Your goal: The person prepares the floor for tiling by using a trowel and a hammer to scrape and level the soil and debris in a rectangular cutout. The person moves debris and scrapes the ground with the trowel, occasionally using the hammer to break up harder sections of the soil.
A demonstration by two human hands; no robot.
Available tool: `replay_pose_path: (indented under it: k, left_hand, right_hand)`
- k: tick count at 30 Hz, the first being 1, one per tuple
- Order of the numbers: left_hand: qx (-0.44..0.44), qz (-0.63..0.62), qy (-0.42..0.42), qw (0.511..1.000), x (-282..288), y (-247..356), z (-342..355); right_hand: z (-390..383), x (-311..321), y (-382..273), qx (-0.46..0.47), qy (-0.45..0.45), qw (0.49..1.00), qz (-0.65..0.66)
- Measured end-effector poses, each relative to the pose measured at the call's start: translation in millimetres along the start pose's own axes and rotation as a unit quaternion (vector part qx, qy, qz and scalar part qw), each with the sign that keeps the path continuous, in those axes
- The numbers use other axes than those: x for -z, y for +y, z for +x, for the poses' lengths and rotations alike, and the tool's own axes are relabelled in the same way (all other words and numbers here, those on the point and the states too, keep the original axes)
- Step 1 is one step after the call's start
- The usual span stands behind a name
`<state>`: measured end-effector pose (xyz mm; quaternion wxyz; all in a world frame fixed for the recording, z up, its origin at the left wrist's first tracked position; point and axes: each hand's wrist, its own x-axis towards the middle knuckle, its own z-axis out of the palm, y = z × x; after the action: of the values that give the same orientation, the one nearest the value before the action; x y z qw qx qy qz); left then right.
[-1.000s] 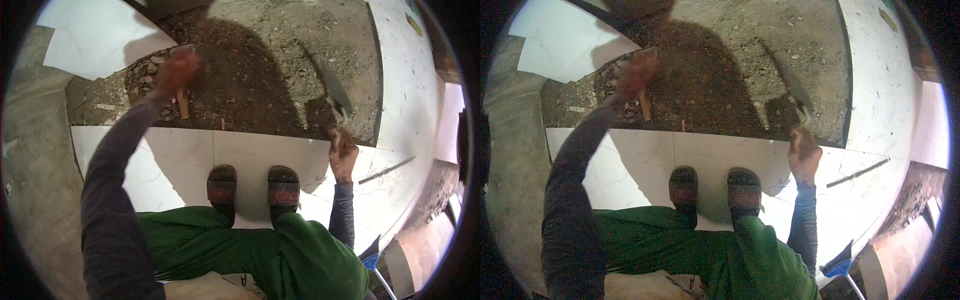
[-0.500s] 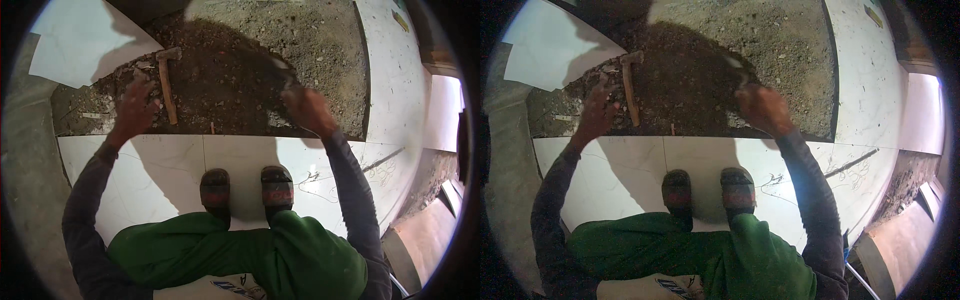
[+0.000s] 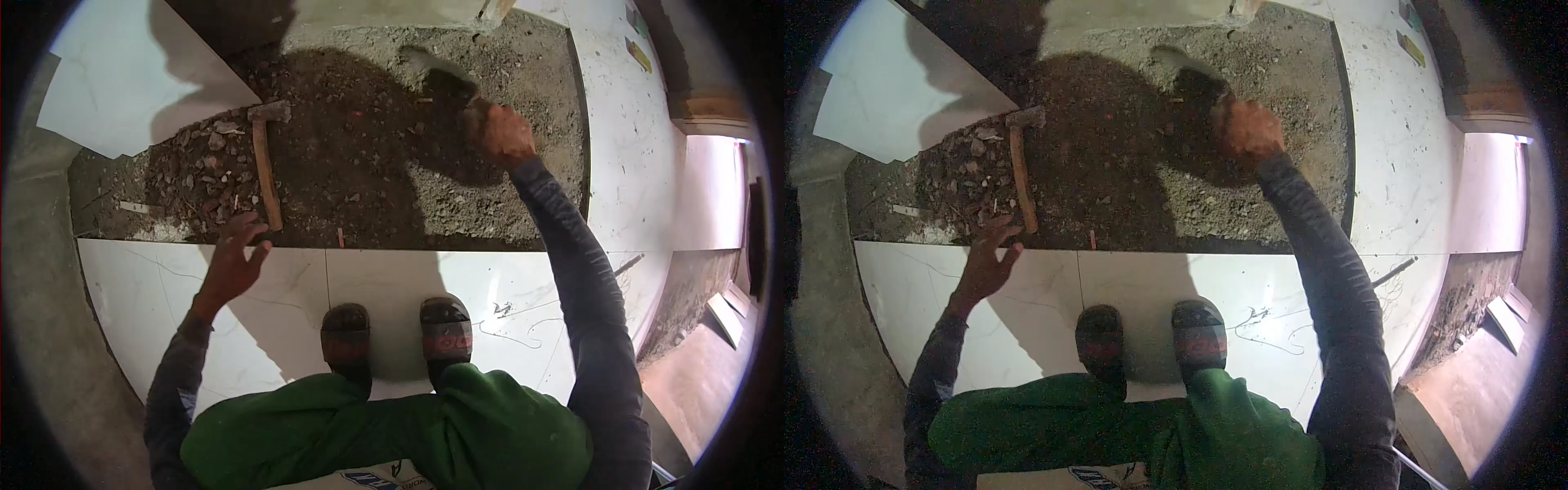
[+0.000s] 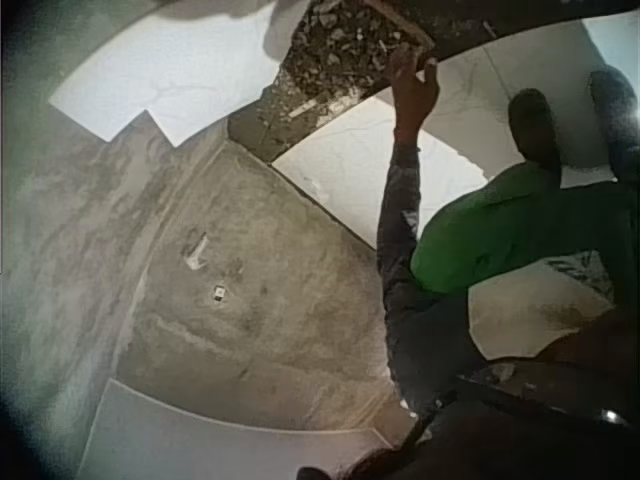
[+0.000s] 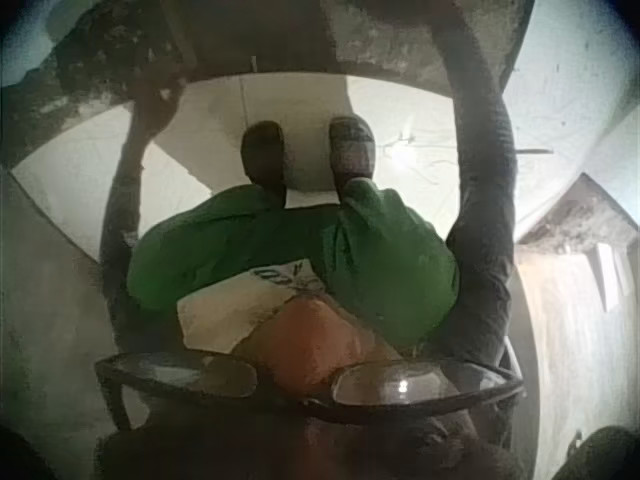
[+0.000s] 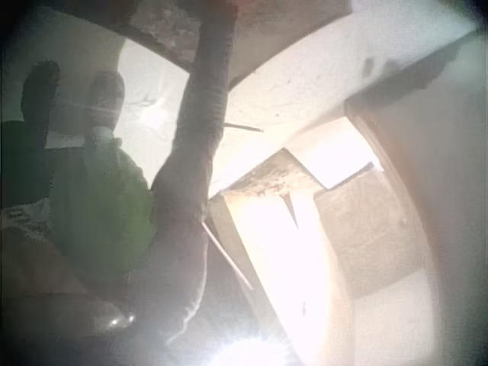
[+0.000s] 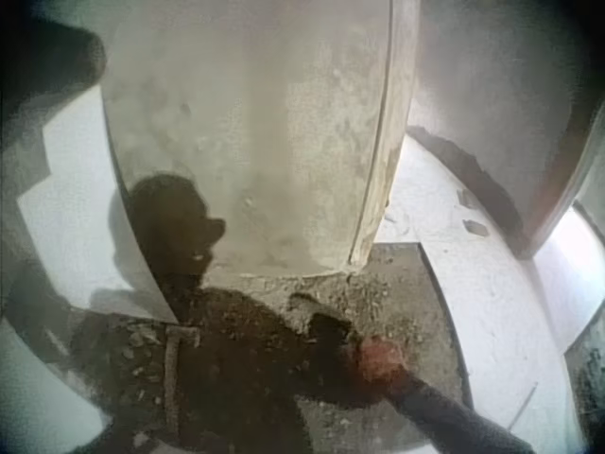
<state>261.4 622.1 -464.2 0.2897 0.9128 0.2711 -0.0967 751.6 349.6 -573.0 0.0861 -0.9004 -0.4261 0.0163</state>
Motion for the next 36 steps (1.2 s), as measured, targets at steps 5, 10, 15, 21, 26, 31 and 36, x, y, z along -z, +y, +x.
replay_pose_path:
  k: [5, 10, 15, 21, 26, 31, 36]
  left_hand:
    - [-0.045, -0.009, -0.012, 0.999, -15, 15, 9]
    - [-0.041, -0.023, -0.024, 0.999, -23, 3, 11]
    - [-0.043, -0.029, -0.040, 0.998, -17, 7, 21]
    - [-0.028, -0.045, -0.030, 0.998, -18, 10, 26]
    - [-0.039, -0.068, -0.069, 0.995, -18, 30, 36]
    - [-0.052, -0.073, -0.067, 0.994, -15, 48, 40]
    - [-0.046, -0.053, -0.063, 0.996, -20, 10, 21]
  right_hand:
    - [5, 20, -18, 0.044, -0.015, 0.998, 0.031]
    - [-51, 28, -87, 0.058, -0.112, 0.991, 0.051]
    - [-109, 42, -65, 0.074, -0.088, 0.985, 0.126]
    - [-104, 79, 30, 0.050, 0.035, 0.992, 0.113]
    - [-38, 77, 56, -0.155, -0.030, 0.987, 0.005]
    - [-8, 61, 62, -0.096, -0.010, 0.992, -0.076]
    - [-30, 58, 68, -0.027, 0.051, 0.995, -0.084]
